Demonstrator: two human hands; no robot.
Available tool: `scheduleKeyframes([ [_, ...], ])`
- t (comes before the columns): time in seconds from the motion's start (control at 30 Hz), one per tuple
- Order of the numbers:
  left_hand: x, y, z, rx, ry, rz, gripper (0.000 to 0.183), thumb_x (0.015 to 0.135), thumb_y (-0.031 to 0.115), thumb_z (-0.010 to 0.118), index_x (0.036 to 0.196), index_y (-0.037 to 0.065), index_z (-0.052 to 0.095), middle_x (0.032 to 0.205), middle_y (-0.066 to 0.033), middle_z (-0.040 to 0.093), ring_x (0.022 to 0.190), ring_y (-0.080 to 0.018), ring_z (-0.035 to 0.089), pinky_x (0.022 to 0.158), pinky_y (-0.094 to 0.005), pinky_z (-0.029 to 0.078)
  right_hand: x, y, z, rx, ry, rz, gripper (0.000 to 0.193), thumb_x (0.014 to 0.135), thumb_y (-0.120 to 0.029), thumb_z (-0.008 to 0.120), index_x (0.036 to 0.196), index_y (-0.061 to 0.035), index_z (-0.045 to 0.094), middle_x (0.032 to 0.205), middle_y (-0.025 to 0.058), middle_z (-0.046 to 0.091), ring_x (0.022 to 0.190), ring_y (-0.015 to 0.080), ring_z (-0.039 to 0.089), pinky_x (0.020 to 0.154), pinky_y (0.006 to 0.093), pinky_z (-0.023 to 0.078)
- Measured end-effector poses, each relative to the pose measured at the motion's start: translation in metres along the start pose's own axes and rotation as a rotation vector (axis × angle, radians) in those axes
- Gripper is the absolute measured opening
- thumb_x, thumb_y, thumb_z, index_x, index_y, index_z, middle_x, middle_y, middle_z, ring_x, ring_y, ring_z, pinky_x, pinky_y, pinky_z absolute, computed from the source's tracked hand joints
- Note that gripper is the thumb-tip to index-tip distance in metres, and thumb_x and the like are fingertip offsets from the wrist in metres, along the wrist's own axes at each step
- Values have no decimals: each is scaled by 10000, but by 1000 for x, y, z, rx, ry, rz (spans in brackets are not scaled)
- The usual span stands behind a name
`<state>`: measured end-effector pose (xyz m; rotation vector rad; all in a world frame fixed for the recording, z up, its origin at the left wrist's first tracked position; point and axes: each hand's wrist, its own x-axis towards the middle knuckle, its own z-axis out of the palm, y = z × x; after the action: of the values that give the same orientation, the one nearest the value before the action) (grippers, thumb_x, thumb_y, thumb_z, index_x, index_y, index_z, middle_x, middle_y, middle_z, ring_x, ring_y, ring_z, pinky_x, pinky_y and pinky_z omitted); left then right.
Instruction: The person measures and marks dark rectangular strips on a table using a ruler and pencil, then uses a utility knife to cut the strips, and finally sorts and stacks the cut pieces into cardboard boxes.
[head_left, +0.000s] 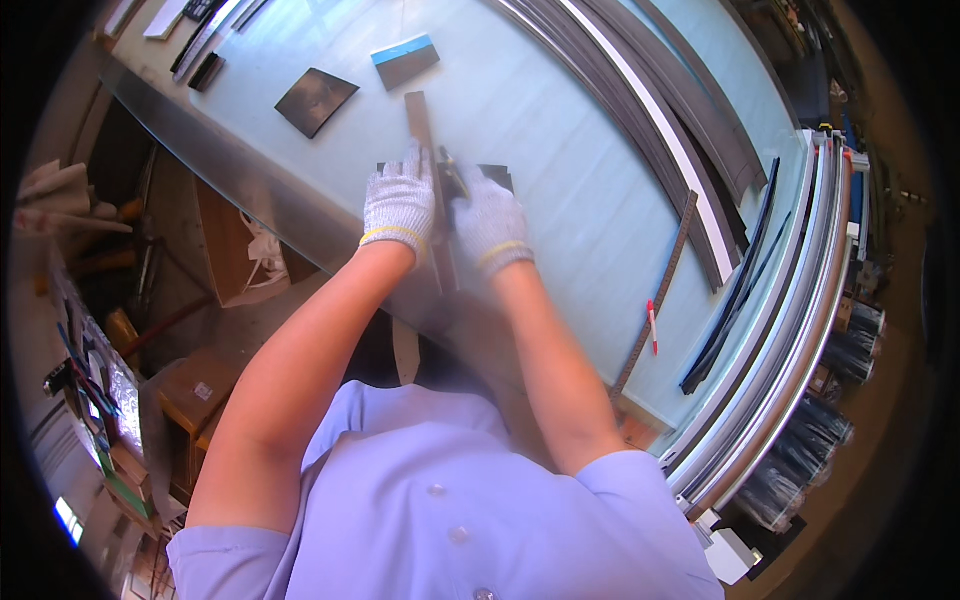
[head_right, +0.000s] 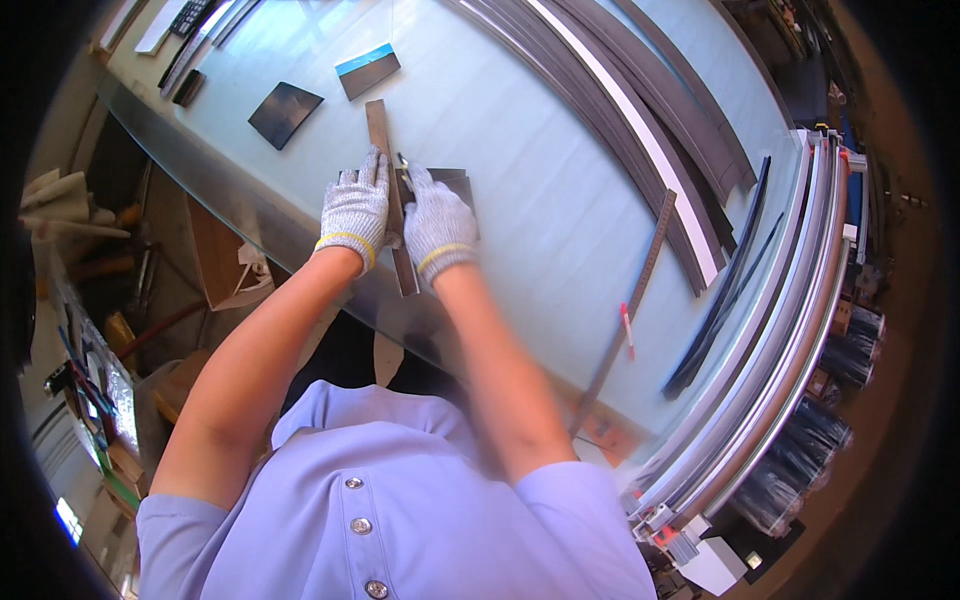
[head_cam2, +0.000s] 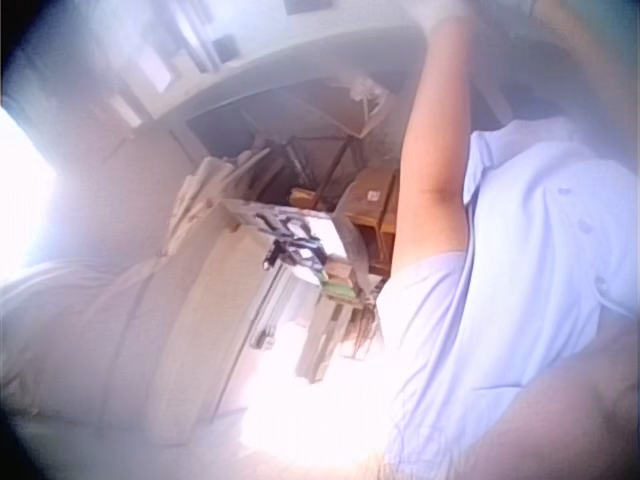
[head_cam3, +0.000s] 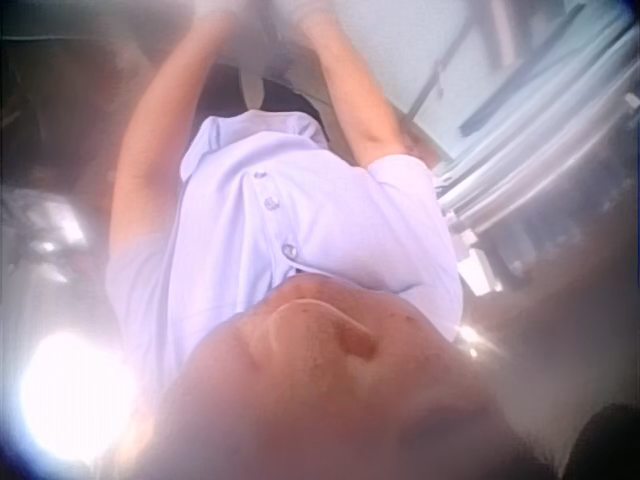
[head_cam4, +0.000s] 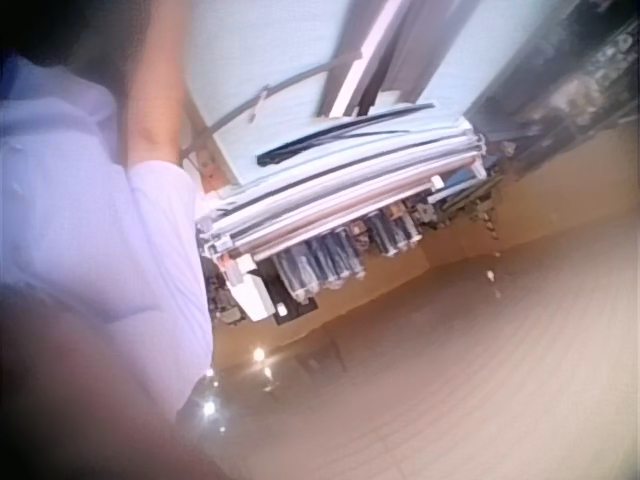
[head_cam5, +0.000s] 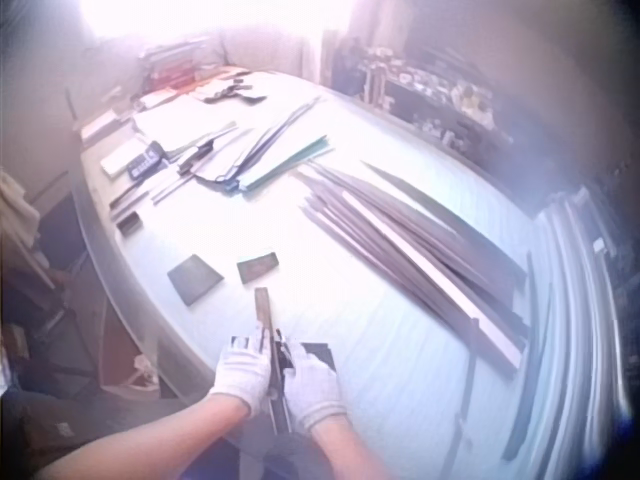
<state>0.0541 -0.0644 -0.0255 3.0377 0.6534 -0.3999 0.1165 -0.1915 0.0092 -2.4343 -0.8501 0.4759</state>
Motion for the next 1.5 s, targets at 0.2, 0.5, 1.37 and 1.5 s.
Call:
scheduleKeyframes([
  [0.2, -3, -4, -6, -9, -89, -28, 1210, 569, 358, 944, 1534, 3, 307, 1604, -143, 315, 1196, -329, 559, 984, -426, 477, -76, 8, 7, 64, -150, 59, 608, 924, -126, 586, 1501, -212, 415, 1056, 195, 619, 876, 428, 651, 774, 519, 532],
  [0.5, -2, 0, -6, -17, -44, -12, 1214, 562, 365, 946, 1530, 3, 310, 1598, -143, 322, 1198, -331, 556, 993, -425, 473, -14, -5, -9, 44, 15, -12, 555, 924, -131, 596, 1461, -198, 472, 1021, 205, 647, 875, 414, 655, 759, 500, 538],
  [1.37, -1, -2, -9, -10, -94, -22, 1227, 556, 366, 947, 1531, -6, 302, 1600, -150, 322, 1180, -332, 565, 977, -419, 485, -108, 16, 0, -53, -250, 88, 611, 937, -172, 598, 1512, -199, 392, 1043, 195, 643, 900, 391, 666, 785, 507, 536],
  [1.5, -1, -1, -12, -18, -114, -28, 1218, 563, 356, 943, 1531, -11, 301, 1603, -148, 318, 1179, -329, 566, 974, -418, 485, -82, 21, -5, 28, -191, 1, 591, 937, -166, 595, 1499, -198, 415, 1008, 194, 652, 906, 392, 667, 794, 494, 538],
])
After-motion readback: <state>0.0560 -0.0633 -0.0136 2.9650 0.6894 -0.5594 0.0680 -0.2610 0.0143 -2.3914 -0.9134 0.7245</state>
